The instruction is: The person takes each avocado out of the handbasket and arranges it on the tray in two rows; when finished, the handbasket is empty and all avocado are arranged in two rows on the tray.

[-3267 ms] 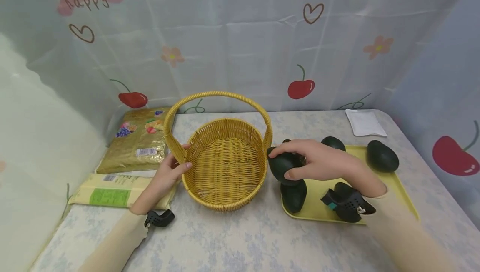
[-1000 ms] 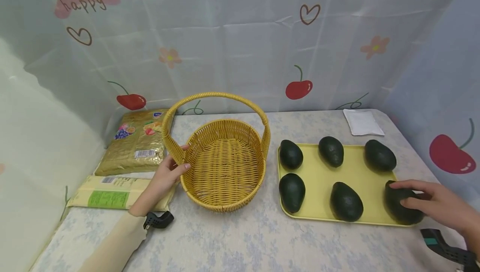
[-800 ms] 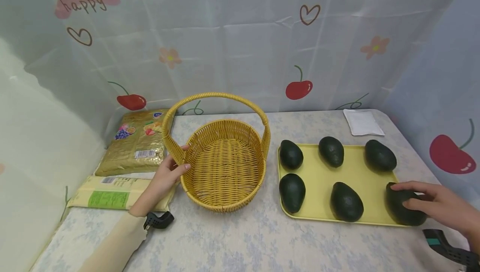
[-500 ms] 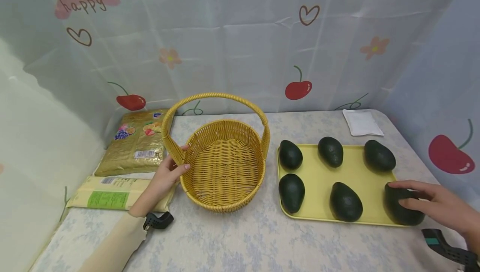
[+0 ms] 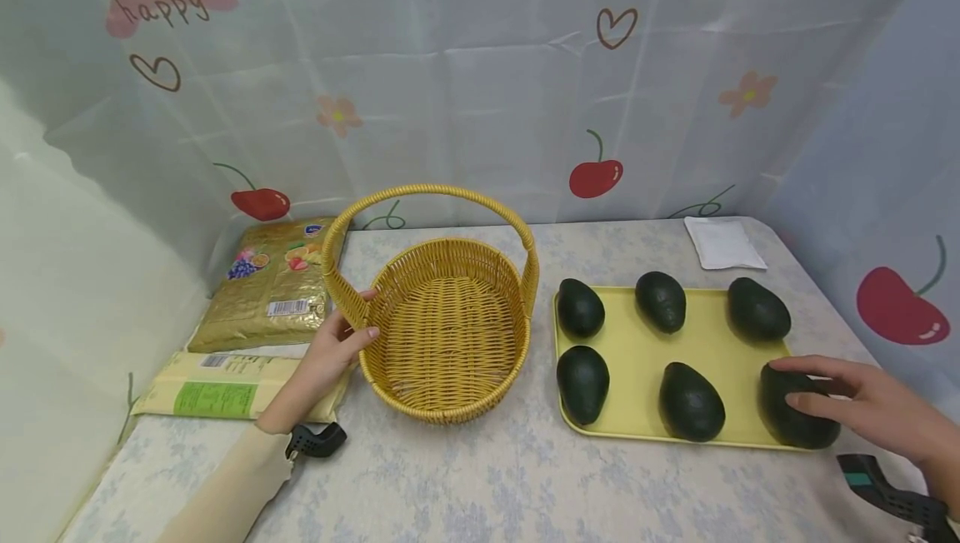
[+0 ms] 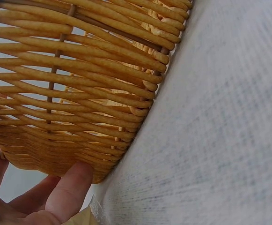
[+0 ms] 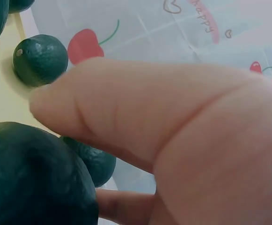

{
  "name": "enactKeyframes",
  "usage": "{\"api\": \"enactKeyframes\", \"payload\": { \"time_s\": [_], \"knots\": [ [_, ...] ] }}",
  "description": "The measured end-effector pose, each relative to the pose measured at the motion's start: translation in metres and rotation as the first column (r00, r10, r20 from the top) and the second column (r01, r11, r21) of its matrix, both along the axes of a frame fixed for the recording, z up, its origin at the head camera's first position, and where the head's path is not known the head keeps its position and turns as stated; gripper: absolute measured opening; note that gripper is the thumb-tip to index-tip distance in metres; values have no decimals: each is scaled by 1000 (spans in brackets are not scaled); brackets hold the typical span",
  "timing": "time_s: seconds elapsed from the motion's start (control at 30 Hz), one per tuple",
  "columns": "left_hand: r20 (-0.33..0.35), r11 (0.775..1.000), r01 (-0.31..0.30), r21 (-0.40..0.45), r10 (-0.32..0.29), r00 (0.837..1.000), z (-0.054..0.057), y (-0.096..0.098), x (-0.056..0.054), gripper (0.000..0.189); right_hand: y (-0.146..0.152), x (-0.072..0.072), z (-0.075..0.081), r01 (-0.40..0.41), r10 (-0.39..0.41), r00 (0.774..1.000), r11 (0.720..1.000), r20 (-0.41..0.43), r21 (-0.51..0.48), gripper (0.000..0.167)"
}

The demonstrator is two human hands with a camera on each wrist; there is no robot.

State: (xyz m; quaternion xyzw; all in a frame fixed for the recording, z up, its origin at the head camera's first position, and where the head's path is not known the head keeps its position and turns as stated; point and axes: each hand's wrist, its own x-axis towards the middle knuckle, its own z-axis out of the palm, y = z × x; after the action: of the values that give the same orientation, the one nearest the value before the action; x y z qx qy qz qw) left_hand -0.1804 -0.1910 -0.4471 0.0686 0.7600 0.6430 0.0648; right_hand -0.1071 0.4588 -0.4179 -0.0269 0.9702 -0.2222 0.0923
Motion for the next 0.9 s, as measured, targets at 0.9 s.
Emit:
{"api": "enactKeyframes", "payload": {
  "time_s": [0.9],
  "knots": [
    [-13,1000,-12,-7,12,1000,0,0,0,60,2,2,-1,50,-49,998,998,-26,27,53]
  ]
}}
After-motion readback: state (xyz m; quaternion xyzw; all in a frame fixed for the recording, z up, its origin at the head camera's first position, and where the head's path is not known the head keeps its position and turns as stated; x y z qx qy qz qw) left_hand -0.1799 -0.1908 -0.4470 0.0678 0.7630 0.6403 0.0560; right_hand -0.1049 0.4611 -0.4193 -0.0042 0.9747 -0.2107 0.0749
